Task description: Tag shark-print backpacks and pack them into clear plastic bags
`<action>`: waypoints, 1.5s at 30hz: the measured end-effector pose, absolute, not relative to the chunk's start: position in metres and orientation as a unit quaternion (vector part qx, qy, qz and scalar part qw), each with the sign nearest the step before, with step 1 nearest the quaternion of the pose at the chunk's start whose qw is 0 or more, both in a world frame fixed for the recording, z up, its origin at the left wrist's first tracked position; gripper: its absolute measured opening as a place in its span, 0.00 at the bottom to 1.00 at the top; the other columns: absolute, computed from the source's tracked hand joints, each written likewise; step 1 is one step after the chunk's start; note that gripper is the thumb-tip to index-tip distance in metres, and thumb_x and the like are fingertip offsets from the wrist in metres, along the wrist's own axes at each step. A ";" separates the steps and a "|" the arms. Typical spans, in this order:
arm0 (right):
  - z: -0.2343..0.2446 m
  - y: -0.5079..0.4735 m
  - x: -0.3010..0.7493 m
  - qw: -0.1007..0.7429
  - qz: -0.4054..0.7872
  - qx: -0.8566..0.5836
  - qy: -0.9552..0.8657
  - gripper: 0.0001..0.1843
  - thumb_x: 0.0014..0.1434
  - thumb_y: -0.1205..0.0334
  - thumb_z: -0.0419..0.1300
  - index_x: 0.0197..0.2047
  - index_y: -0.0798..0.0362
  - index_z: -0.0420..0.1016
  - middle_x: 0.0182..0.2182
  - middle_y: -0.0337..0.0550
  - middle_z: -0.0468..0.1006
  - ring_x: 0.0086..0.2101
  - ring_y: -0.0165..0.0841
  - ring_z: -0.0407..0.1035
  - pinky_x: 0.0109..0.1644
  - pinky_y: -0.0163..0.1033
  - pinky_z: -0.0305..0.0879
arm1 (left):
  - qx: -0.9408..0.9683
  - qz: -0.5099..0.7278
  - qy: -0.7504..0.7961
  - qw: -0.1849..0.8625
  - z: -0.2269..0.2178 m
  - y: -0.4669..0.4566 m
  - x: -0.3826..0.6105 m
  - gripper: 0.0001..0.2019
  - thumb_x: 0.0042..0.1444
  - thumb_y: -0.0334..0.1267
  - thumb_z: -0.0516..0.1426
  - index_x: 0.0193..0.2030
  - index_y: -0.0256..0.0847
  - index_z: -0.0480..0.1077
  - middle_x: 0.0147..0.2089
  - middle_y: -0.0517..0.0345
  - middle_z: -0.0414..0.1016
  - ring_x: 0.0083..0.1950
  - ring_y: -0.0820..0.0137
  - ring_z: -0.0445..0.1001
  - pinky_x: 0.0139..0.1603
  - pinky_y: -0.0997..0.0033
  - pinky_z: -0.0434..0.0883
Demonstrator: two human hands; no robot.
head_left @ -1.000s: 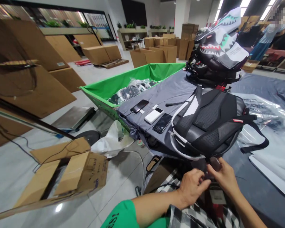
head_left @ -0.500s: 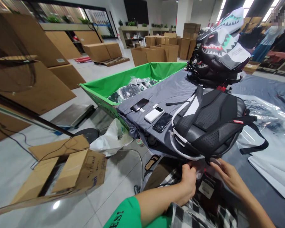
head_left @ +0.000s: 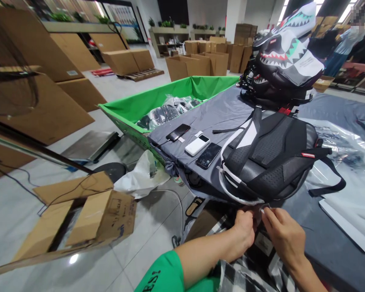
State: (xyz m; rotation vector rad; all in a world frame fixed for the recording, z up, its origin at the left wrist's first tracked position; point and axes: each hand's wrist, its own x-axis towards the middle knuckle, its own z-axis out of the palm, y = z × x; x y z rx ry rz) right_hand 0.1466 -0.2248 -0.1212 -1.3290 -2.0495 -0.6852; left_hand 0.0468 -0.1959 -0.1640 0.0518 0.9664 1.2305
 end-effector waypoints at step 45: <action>-0.137 -0.229 0.133 0.275 -0.290 -0.566 -0.721 0.07 0.68 0.62 0.49 0.41 0.52 0.67 0.36 0.51 0.76 0.38 0.43 0.68 0.39 0.45 0.55 | 0.341 0.520 0.464 0.631 -0.115 -0.215 0.026 0.14 0.47 0.46 0.66 0.30 0.36 0.83 0.30 0.51 0.80 0.34 0.65 0.73 0.39 0.66 0.71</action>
